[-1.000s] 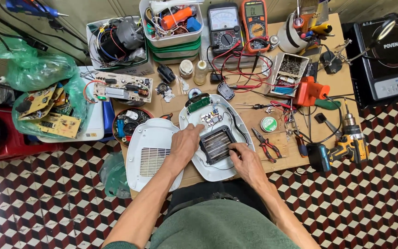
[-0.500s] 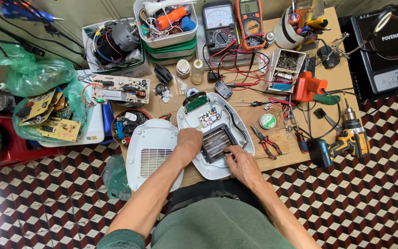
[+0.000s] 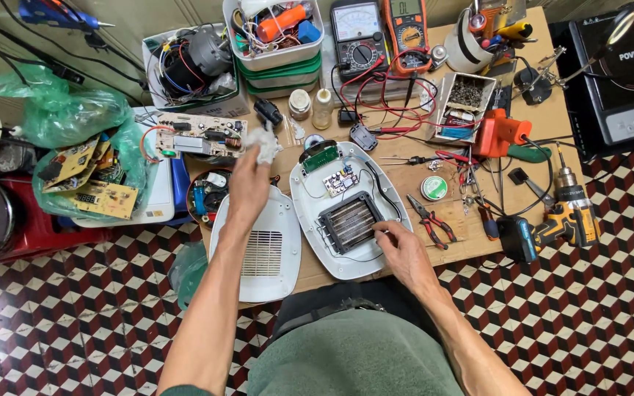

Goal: Dismantling and repairing a small portable space heater by checking internal wiring and the fan.

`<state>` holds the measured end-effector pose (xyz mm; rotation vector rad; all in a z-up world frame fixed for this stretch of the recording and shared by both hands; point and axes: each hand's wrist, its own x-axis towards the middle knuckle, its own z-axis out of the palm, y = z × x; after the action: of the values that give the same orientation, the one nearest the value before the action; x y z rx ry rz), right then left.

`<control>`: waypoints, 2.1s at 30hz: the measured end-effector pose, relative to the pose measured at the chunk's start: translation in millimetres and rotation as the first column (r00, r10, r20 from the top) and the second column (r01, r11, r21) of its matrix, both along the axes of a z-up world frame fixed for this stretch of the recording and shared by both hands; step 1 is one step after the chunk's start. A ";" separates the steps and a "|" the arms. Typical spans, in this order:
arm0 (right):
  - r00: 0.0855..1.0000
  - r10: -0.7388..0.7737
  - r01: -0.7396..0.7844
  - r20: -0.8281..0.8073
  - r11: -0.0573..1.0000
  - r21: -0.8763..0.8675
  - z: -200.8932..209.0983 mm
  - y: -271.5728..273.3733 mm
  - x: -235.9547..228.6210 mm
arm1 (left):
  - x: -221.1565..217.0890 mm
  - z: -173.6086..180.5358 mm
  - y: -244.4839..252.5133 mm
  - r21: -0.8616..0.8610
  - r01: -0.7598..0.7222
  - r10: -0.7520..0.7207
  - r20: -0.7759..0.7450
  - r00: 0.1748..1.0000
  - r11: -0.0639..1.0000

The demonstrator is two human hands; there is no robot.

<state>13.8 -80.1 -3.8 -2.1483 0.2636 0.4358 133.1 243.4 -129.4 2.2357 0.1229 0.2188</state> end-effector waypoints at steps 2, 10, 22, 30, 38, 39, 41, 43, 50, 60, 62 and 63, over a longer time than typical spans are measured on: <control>0.999 -0.032 0.032 0.013 0.999 -0.012 5.5 -3.5 -2.4 | -2.2 -12.4 -4.8 0.172 0.119 -0.115 -0.031 0.993 0.978; 0.922 -0.319 0.334 0.221 0.942 -0.032 -5.9 -39.8 -16.3 | -47.8 99.2 -55.2 0.404 0.223 -0.157 -0.189 0.969 0.887; 0.951 -0.295 0.302 -0.098 0.951 0.063 -42.2 -38.8 -15.9 | -141.7 101.5 -92.1 -0.046 -0.056 0.044 -0.229 0.973 0.997; 0.979 -0.175 0.177 -0.106 0.984 0.018 -46.6 -39.2 -14.1 | -149.3 87.0 -115.2 0.191 0.223 -0.207 -0.100 0.973 0.956; 0.972 -0.209 0.215 -0.107 0.976 0.039 -34.8 -39.6 -11.3 | -142.8 89.2 -124.2 0.246 0.364 -0.330 -0.169 0.929 0.898; 0.970 -0.224 0.230 -0.098 0.971 0.061 -32.2 -39.6 -10.4 | -141.8 87.8 -122.9 0.224 0.329 -0.302 -0.148 0.942 0.917; 0.967 -0.251 0.254 -0.048 0.965 0.066 -40.6 -47.9 -11.6 | -127.8 92.1 -118.9 0.131 0.217 -0.200 -0.133 0.971 0.967; 0.968 -0.252 0.252 -0.010 0.964 0.084 -46.5 -53.9 -12.6 | -114.2 91.8 -109.5 0.044 0.075 -0.069 -0.137 0.988 0.996; 0.958 -0.278 0.270 0.077 0.958 0.093 -37.4 -62.5 -10.9 | -89.4 67.0 -65.7 -0.465 -0.464 0.308 -0.374 0.875 0.754; 0.978 -0.184 0.191 0.101 0.979 -0.065 -17.7 -31.4 -2.5 | -151.4 0.2 30.0 0.032 -0.694 0.685 -0.195 0.702 0.719; 0.979 -0.169 0.179 0.113 0.980 -0.086 -5.9 -22.4 -0.3 | -169.5 -35.1 43.7 0.070 -0.681 0.676 -0.237 0.698 0.729; 0.978 -0.164 0.178 0.132 0.979 -0.097 -0.7 -16.0 3.1 | -173.5 -51.8 53.3 0.108 -0.661 0.662 -0.267 0.700 0.743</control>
<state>16.9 -96.1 -4.5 -2.2266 0.4066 0.1922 -40.4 296.7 -181.2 2.1231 1.1092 0.2711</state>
